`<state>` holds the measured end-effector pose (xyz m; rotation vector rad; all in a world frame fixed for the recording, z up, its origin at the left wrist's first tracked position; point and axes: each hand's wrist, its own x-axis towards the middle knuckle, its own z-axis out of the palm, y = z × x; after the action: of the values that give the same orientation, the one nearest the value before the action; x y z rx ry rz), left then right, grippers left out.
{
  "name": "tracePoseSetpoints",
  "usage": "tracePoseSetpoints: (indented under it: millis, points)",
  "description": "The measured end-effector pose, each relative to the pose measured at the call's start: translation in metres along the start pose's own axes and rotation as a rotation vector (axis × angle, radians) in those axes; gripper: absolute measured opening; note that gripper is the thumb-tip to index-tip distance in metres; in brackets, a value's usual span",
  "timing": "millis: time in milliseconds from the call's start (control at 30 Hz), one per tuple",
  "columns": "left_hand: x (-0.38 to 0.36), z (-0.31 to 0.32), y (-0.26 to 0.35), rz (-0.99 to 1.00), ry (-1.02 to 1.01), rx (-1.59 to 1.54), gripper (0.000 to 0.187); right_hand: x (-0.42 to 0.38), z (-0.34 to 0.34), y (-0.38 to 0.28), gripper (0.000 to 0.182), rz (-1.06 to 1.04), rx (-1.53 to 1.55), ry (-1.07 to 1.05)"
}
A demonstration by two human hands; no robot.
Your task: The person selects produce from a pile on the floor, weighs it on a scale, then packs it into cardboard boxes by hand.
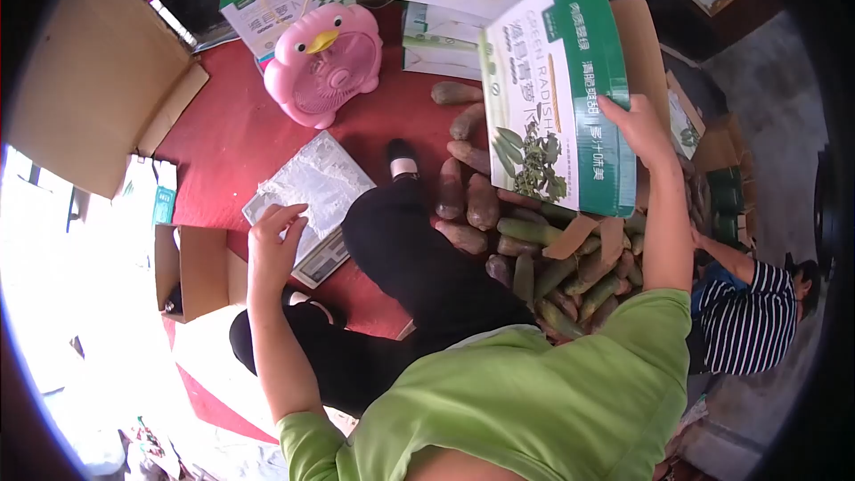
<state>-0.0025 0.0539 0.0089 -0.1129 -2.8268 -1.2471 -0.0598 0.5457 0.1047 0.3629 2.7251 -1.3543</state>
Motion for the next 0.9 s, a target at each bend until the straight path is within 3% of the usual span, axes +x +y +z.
tracePoseSetpoints:
  millis: [100, 167, 300, 400, 467, 533, 633, 667, 767, 900]
  points:
    - [-0.001, 0.000, -0.002, 0.034, -0.015, -0.029, 0.017, -0.016, 0.018, -0.058, 0.035, -0.027, -0.171, -0.049]
    - [0.000, 0.000, -0.001, 0.031, -0.021, -0.044, 0.017, -0.018, 0.032, -0.077, 0.033, -0.310, -0.145, -0.125]
    - [0.003, 0.004, -0.004, 0.027, -0.035, -0.095, 0.017, -0.010, 0.072, -0.122, 0.035, -0.671, -0.361, -0.223]
    - [0.007, 0.007, -0.006, 0.063, -0.052, -0.081, 0.022, -0.004, 0.118, -0.148, 0.034, -1.184, -0.608, -0.135]
    - [0.008, 0.013, -0.016, -0.003, -0.045, -0.089, 0.024, -0.006, 0.154, -0.166, 0.021, -1.168, -0.828, -0.192]
    - [0.008, 0.015, -0.033, -0.205, -0.129, -0.141, 0.031, -0.003, 0.198, -0.170, 0.013, -1.326, -0.836, -0.182]
    - [-0.003, 0.026, -0.059, -0.058, -0.100, 0.147, 0.036, -0.009, 0.248, -0.171, 0.012, -1.411, -0.847, -0.234]
    - [-0.003, 0.026, -0.063, -0.137, -0.156, 0.147, 0.046, -0.011, 0.264, -0.167, 0.012, -1.440, -0.841, -0.228]
    - [-0.004, 0.032, -0.073, -0.197, -0.190, 0.338, 0.054, -0.011, 0.312, -0.148, 0.012, -1.515, -0.807, -0.221]
    - [-0.010, 0.040, -0.074, -0.286, -0.323, 0.368, 0.059, -0.009, 0.346, -0.127, 0.012, -1.482, -0.803, -0.268]
